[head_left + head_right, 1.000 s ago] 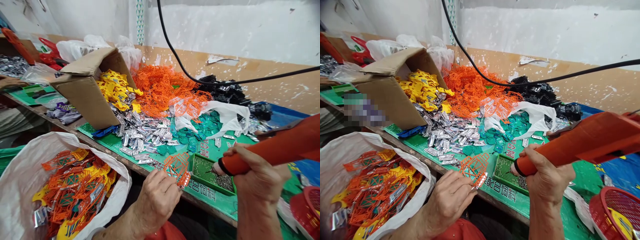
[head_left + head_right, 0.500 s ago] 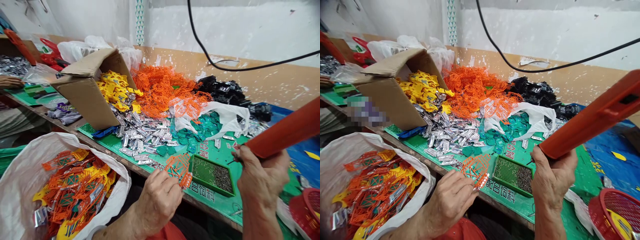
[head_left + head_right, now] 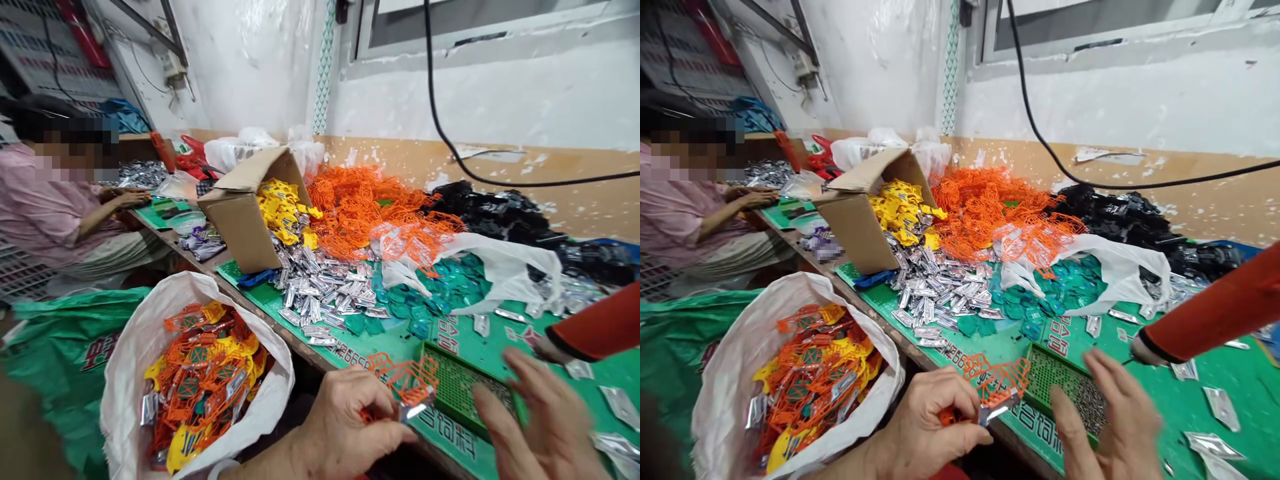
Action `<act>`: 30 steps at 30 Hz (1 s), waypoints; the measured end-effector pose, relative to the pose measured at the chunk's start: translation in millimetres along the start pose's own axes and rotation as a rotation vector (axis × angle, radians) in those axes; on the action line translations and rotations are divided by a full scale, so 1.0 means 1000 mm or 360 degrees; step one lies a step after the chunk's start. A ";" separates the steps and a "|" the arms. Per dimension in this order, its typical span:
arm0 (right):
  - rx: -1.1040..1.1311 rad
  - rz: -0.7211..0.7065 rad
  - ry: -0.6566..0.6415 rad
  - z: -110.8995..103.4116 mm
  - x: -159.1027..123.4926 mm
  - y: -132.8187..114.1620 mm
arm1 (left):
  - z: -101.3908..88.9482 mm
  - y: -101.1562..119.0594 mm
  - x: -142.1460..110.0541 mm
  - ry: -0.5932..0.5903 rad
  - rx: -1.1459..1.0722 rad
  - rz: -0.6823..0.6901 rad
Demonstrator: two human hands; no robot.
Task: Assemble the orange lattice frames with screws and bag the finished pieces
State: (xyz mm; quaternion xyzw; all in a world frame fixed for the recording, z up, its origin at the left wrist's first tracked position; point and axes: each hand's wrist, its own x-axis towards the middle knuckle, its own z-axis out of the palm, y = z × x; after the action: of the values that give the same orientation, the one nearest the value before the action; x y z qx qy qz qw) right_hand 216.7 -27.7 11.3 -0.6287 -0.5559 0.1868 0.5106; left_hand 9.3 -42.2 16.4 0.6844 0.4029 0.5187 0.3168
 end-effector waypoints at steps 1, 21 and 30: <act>0.0139 0.0165 -0.0121 0.004 -0.004 0.001 | -0.001 0.003 -0.001 -0.0006 -0.0139 -0.0096; 0.0240 -0.0389 -0.1258 0.097 -0.034 -0.059 | -0.041 0.009 -0.060 0.0003 0.0272 -0.0693; -0.0388 -0.0820 -0.1202 0.172 0.017 -0.039 | -0.065 -0.005 -0.074 0.0395 -0.1187 -0.1118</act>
State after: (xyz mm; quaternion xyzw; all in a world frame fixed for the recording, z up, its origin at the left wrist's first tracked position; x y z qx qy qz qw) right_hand 64.6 56.6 -20.3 -0.4136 -0.8585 0.2030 0.2249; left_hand -64.5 -103.6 -4.5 0.2823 0.4306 0.5666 0.6433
